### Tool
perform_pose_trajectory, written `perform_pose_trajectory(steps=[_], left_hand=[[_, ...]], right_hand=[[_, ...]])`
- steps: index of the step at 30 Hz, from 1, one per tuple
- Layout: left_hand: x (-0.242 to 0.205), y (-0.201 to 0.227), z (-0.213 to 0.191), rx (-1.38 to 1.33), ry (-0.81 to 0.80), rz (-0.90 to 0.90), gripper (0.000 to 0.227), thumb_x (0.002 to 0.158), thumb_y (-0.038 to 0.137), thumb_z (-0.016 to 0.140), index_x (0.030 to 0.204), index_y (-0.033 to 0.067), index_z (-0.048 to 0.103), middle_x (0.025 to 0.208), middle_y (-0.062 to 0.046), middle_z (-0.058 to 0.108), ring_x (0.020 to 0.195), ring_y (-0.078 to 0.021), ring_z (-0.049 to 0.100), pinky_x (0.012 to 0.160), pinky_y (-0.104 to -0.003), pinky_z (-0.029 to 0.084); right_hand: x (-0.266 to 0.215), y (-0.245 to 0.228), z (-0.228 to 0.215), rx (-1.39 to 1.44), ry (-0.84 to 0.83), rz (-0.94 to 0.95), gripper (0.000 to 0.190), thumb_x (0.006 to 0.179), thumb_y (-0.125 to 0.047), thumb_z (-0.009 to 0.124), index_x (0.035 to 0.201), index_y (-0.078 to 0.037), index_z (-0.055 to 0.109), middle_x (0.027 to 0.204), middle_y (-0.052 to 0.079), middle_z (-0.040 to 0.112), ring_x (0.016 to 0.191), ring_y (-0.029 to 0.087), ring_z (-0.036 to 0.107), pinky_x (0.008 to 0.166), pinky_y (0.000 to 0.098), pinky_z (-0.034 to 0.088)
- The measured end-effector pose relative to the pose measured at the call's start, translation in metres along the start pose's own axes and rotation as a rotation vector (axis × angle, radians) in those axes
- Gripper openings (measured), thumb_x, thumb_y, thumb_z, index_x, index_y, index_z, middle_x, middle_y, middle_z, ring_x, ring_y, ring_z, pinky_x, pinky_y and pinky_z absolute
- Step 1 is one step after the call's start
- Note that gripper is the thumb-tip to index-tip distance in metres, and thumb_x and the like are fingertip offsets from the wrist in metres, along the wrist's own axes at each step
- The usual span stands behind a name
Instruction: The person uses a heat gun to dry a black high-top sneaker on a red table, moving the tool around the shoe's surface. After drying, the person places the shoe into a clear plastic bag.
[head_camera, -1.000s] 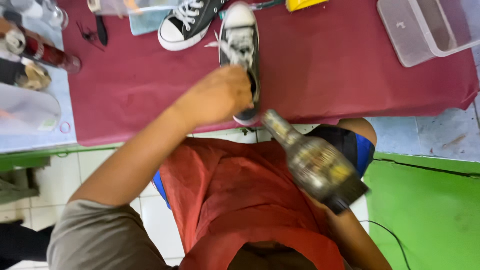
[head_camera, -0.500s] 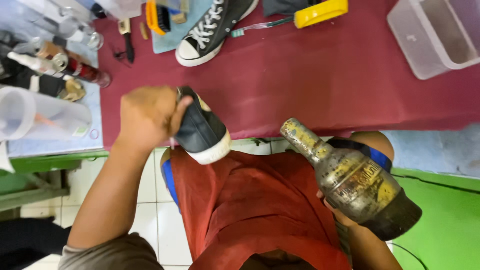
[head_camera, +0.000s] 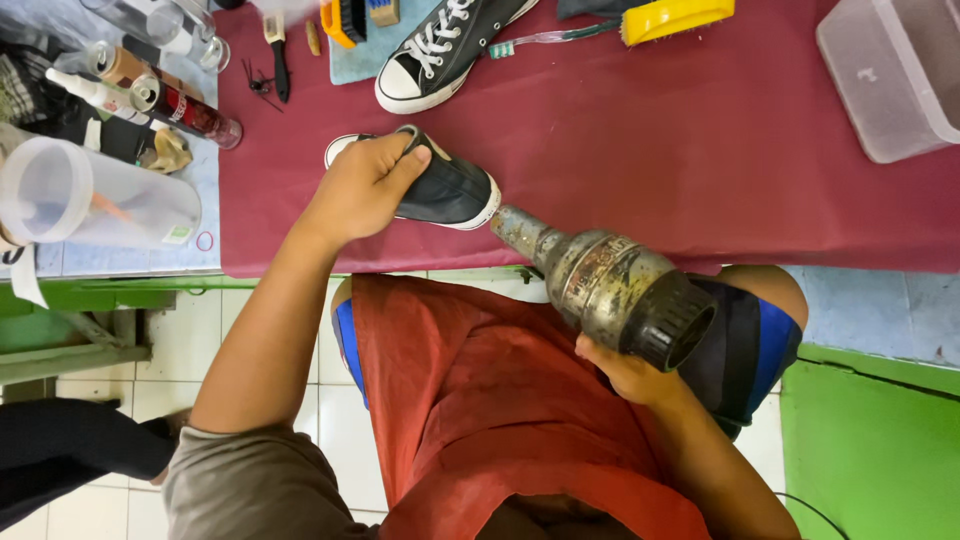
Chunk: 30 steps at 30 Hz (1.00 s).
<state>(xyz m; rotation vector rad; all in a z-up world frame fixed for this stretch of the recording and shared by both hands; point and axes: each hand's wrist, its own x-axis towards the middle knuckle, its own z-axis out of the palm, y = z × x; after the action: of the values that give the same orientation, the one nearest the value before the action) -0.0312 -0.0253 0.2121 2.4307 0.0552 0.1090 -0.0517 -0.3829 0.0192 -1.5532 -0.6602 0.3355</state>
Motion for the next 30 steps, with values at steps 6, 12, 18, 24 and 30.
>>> perform_pose_trajectory(steps=[6, 12, 18, 24, 30], left_hand=[[0.004, 0.002, -0.008, -0.300, -0.254, -0.016, 0.041, 0.112, 0.023, 0.050, 0.073, 0.0094, 0.053, 0.061, -0.002, 0.050, 0.065, -0.0154, 0.049, 0.062, -0.030, 0.042], [0.008, -0.037, 0.007, -0.240, -0.366, 0.004, 0.044, 0.115, 0.032, 0.039, 0.088, 0.0020, 0.056, 0.075, -0.020, 0.057, 0.077, -0.0280, 0.056, 0.074, -0.042, 0.046], [0.015, -0.099, 0.037, -0.448, -0.534, -0.228, 0.079, 0.108, 0.062, 0.015, 0.142, 0.0053, 0.059, 0.139, -0.017, 0.061, 0.135, -0.0316, 0.054, 0.117, -0.045, 0.037], [0.019, -0.056, 0.024, -0.471, -0.597, -0.293, 0.091, 0.097, 0.075, 0.006, 0.128, 0.0115, 0.063, 0.116, -0.010, 0.069, 0.114, -0.0226, 0.060, 0.108, -0.041, 0.046], [0.023, -0.040, 0.016, -0.508, -0.655, -0.439, 0.092, 0.078, 0.081, 0.006, 0.110, 0.0126, 0.058, 0.094, -0.004, 0.066, 0.083, -0.0126, 0.051, 0.081, -0.027, 0.034]], right_hand=[[0.008, 0.008, 0.025, 0.179, 0.092, -0.142, 0.017, 0.085, -0.003, 0.078, 0.068, -0.001, 0.077, 0.067, 0.006, 0.072, 0.068, 0.014, 0.070, 0.072, 0.0345, 0.064], [0.041, -0.039, 0.014, 0.028, 0.062, -0.181, 0.015, 0.084, -0.011, 0.081, 0.085, 0.004, 0.080, 0.090, 0.018, 0.080, 0.100, 0.027, 0.076, 0.087, 0.0467, 0.060], [0.079, -0.097, 0.035, -0.706, -0.219, -0.300, 0.017, 0.081, -0.010, 0.070, 0.092, 0.001, 0.078, 0.125, 0.022, 0.048, 0.074, 0.022, 0.066, 0.061, 0.0405, 0.048], [0.104, -0.130, 0.050, -1.431, -0.504, -0.386, 0.028, 0.078, -0.008, 0.058, 0.099, -0.001, 0.076, 0.159, 0.025, 0.016, 0.048, 0.017, 0.056, 0.035, 0.0343, 0.035], [0.105, -0.135, 0.064, -1.689, -0.625, -0.334, 0.031, 0.080, -0.008, 0.049, 0.098, -0.003, 0.074, 0.171, 0.029, 0.006, 0.047, 0.019, 0.058, 0.025, 0.0363, 0.034]])
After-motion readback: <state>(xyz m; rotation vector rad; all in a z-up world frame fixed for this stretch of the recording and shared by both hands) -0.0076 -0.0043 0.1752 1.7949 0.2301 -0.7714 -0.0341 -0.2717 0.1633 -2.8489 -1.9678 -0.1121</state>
